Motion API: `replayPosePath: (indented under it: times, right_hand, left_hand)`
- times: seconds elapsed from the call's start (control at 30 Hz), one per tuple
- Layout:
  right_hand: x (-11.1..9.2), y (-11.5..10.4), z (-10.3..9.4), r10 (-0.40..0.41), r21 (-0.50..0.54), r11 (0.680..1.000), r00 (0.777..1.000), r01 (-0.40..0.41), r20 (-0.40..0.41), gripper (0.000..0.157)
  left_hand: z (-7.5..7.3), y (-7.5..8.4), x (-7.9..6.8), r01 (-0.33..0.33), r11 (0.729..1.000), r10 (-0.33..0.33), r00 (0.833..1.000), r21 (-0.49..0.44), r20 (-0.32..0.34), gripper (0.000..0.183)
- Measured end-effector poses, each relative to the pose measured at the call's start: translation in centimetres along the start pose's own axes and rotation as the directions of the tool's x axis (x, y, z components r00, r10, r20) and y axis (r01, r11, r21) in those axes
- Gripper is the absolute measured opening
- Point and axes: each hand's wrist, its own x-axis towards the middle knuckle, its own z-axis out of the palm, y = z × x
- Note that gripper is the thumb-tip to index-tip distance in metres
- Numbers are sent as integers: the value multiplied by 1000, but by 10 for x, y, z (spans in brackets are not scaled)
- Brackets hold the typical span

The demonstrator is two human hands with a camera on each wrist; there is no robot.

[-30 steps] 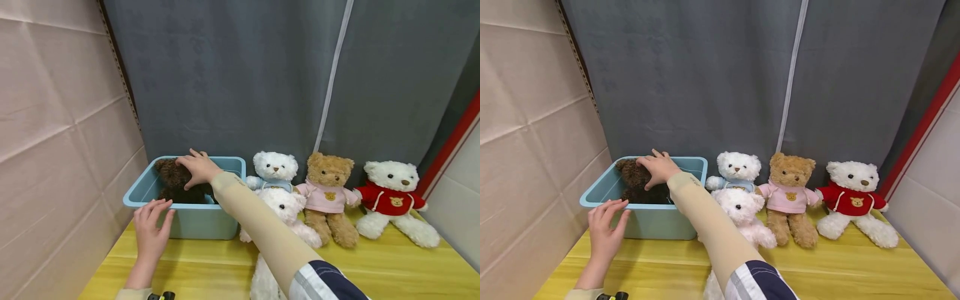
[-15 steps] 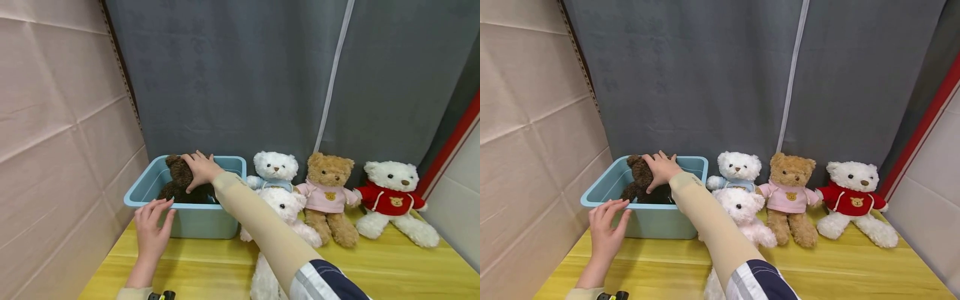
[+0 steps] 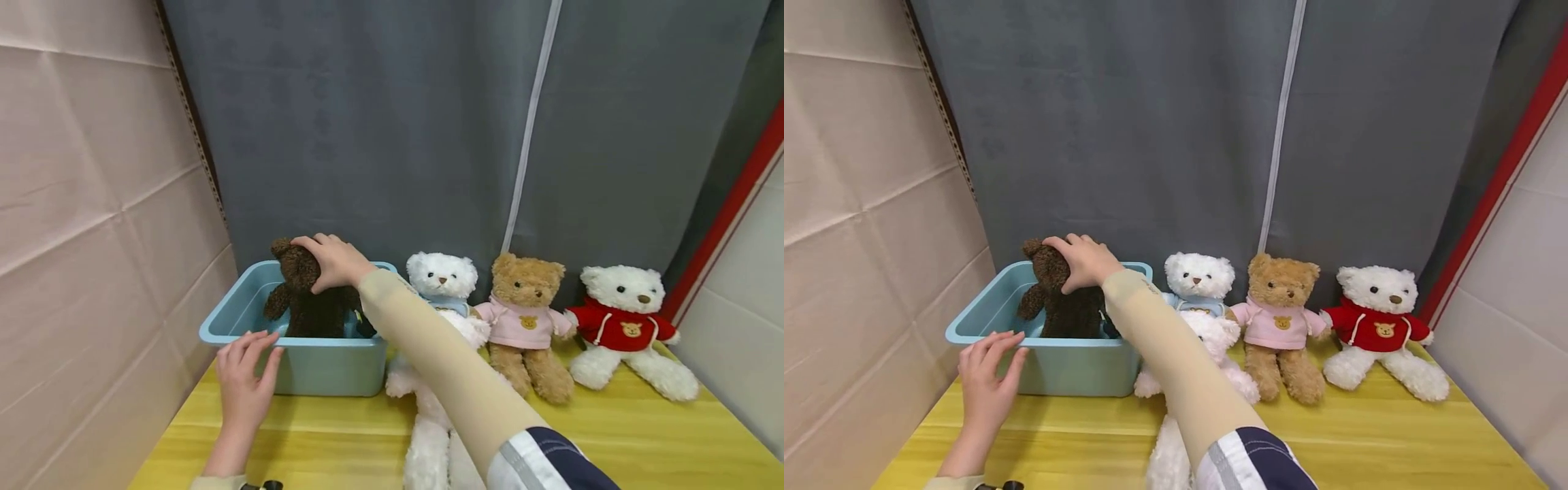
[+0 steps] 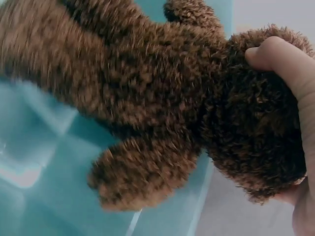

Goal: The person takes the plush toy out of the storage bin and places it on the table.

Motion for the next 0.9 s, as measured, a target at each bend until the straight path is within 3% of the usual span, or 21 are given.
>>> replayPosePath:
  times: [0.2, 0.4, 0.67, 0.77, 0.9]
  right_hand:
    - [-5, 10, -42, -1, 78, 997, 993, 10, -115, 101]
    - [-31, 33, -103, 25, 97, 995, 955, 4, -295, 103]
    - [-93, 70, -190, -39, -45, 999, 903, 22, -428, 103]
    - [-123, 83, -218, -48, -72, 997, 903, 19, -426, 103]
    - [-162, 95, -246, -28, -92, 996, 923, -8, -384, 102]
  left_hand:
    - [2, -5, -3, 10, 999, -9, 1000, 45, -27, 44]
    - [17, -13, 1, -37, 997, 42, 996, 62, -83, 42]
    - [28, -22, 12, -26, 999, 28, 999, 33, -41, 51]
    - [32, -25, 16, -17, 1000, 17, 999, 26, -34, 52]
    - [32, -30, 20, -9, 1000, 9, 1000, 28, -25, 53]
